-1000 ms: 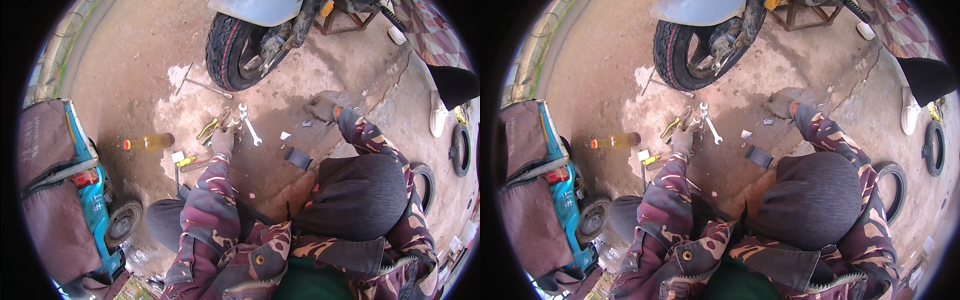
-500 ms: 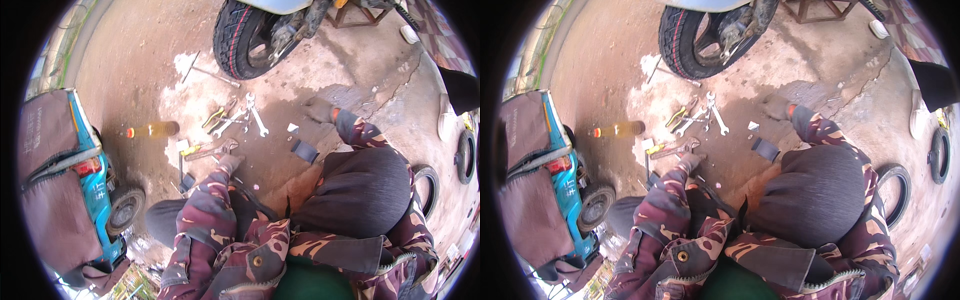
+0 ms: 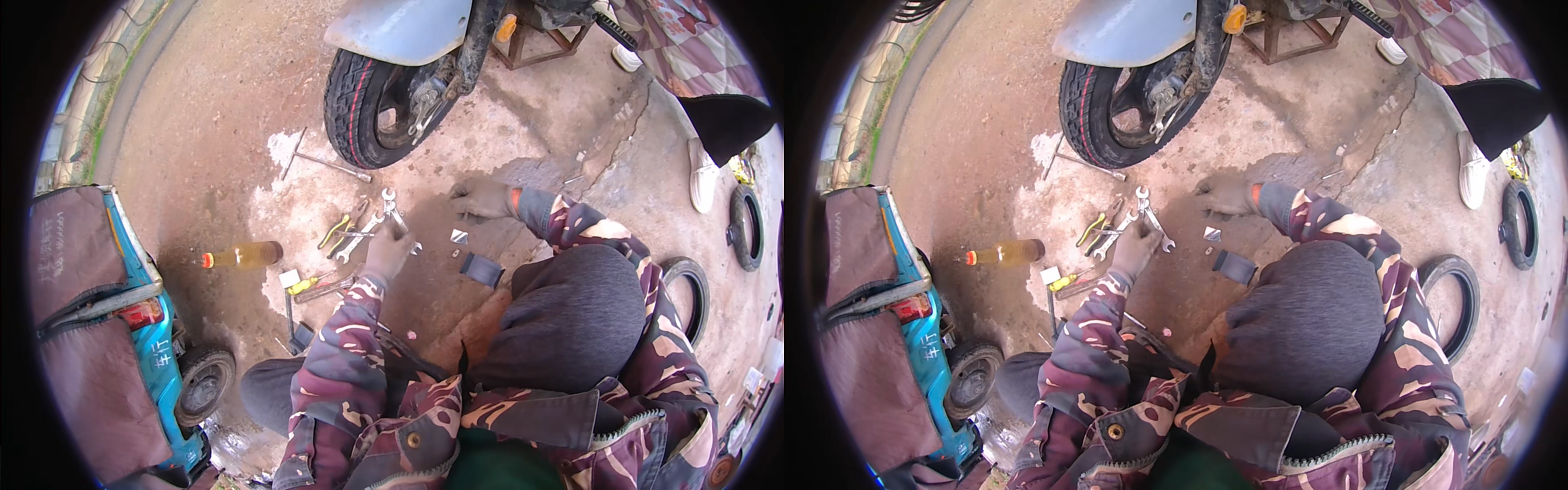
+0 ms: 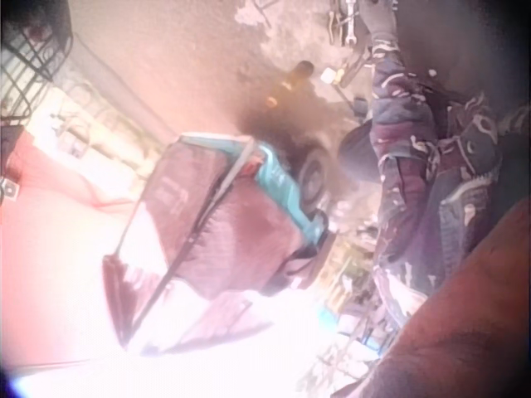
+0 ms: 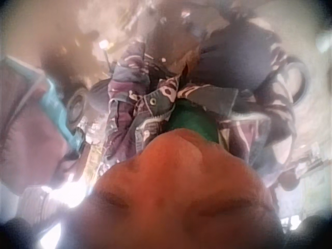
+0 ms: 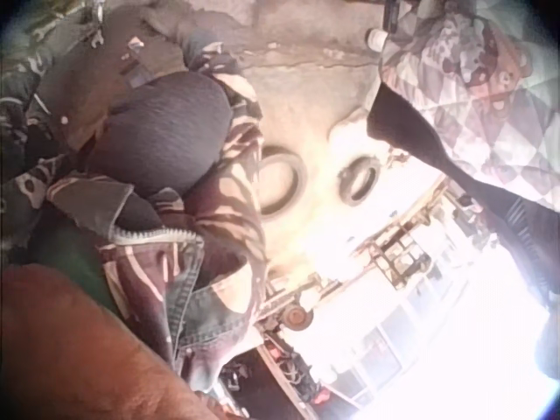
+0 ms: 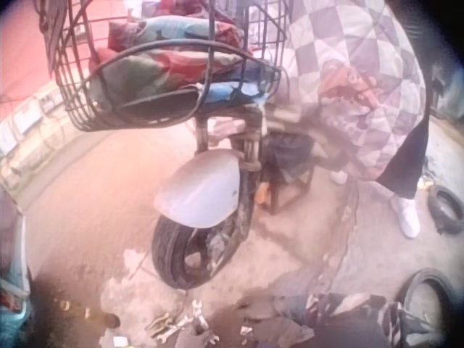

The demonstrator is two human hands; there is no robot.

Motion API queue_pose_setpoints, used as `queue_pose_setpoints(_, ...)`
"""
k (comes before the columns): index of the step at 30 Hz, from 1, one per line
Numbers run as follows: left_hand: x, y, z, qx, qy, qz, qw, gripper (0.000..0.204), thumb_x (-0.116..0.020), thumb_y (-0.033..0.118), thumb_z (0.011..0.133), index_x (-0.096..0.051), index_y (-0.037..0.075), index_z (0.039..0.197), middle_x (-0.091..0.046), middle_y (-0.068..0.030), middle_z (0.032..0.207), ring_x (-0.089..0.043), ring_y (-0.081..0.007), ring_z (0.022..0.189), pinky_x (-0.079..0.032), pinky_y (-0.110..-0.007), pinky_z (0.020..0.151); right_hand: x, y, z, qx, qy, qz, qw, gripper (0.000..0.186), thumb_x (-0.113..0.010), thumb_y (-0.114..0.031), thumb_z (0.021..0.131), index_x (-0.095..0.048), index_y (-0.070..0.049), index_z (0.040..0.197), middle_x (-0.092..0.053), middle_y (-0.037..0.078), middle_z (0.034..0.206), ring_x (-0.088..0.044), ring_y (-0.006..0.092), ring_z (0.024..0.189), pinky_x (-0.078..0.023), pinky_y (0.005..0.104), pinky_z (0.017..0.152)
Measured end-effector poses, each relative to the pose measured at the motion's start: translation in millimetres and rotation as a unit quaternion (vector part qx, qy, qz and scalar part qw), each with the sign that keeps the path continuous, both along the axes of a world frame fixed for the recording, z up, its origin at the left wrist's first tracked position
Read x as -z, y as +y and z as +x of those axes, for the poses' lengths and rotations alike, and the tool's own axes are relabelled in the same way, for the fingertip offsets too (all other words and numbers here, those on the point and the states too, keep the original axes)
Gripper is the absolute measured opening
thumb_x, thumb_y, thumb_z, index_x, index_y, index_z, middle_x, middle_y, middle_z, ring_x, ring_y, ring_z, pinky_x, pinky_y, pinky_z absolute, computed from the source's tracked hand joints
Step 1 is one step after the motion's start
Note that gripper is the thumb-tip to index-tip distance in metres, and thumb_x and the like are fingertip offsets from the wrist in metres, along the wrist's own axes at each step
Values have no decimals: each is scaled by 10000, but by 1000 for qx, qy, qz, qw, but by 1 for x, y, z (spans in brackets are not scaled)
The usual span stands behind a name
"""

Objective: The person works on the front wheel of a scooter, using a wrench to loosen and tighten bolts, then applies liquid from a bottle to the tire valve and checks the wheel. Tools and spare tires are visible on the ground.

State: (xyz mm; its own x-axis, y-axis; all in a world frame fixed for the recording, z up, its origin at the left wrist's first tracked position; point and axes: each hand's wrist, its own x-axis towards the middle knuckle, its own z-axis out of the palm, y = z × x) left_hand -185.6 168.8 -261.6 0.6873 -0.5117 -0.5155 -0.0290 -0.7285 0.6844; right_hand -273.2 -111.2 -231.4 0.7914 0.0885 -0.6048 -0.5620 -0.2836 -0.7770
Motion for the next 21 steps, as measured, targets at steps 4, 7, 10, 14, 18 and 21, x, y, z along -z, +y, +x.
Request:
queue_pose_setpoints(4, -46, -60, 2, -29, -13, -210, 977, 228, -744, 187, 947, -666, -5, 1041, -751, -98, 865, -714, -165, 764, -564, -326, 723, -58, -8, 9, -59, -25, 10, 998, 401, -655, -375, 976, -727, -64, 1217, -758, 43, 954, -725, 181, 753, -616, 338, 668)
queue_pose_setpoints(7, -69, -88, 3, -32, -74, -266, 961, 239, -770, 155, 943, -666, 0, 1092, -750, -86, 886, -712, -139, 792, -568, -311, 735, -94, -15, 17, -35, -18, -32, 999, 378, -691, -367, 961, -742, -49, 1160, -754, 61, 957, -734, 179, 771, -607, 332, 706)
queue_pose_setpoints(10, -76, -107, 4, -45, -71, -342, 936, 254, -779, 161, 955, -674, -6, 1116, -750, -83, 916, -711, -136, 823, -572, -309, 744, -123, -23, 16, -33, -23, -89, 995, 410, -700, -374, 953, -742, -18, 1154, -757, 86, 934, -737, 176, 766, -591, 334, 720)
queue_pose_setpoints(14, -67, -126, 3, -41, -14, -388, 921, 298, -782, 134, 969, -647, -35, 1175, -696, -50, 971, -644, -96, 870, -547, -259, 774, -148, -34, 14, -47, 13, -208, 977, 423, -712, -361, 957, -728, 8, 1164, -748, 88, 955, -721, 163, 732, -582, 318, 719)
queue_pose_setpoints(18, -46, -141, -4, -65, 64, -437, 895, 266, -760, 109, 990, -655, -19, 1198, -703, -39, 990, -654, -101, 871, -547, -263, 785, -141, -32, 12, 17, 31, -234, 972, 437, -712, -388, 968, -734, 7, 1155, -755, 86, 975, -724, 158, 752, -585, 317, 710)
queue_pose_setpoints(21, -28, -138, -4, -71, 25, -429, 900, 234, -732, 80, 1006, -652, -16, 1204, -705, -42, 1011, -656, -98, 873, -553, -268, 800, -107, -12, 12, 145, -21, -153, 977, 432, -704, -395, 986, -740, 2, 1154, -757, 73, 982, -724, 152, 789, -589, 310, 716)
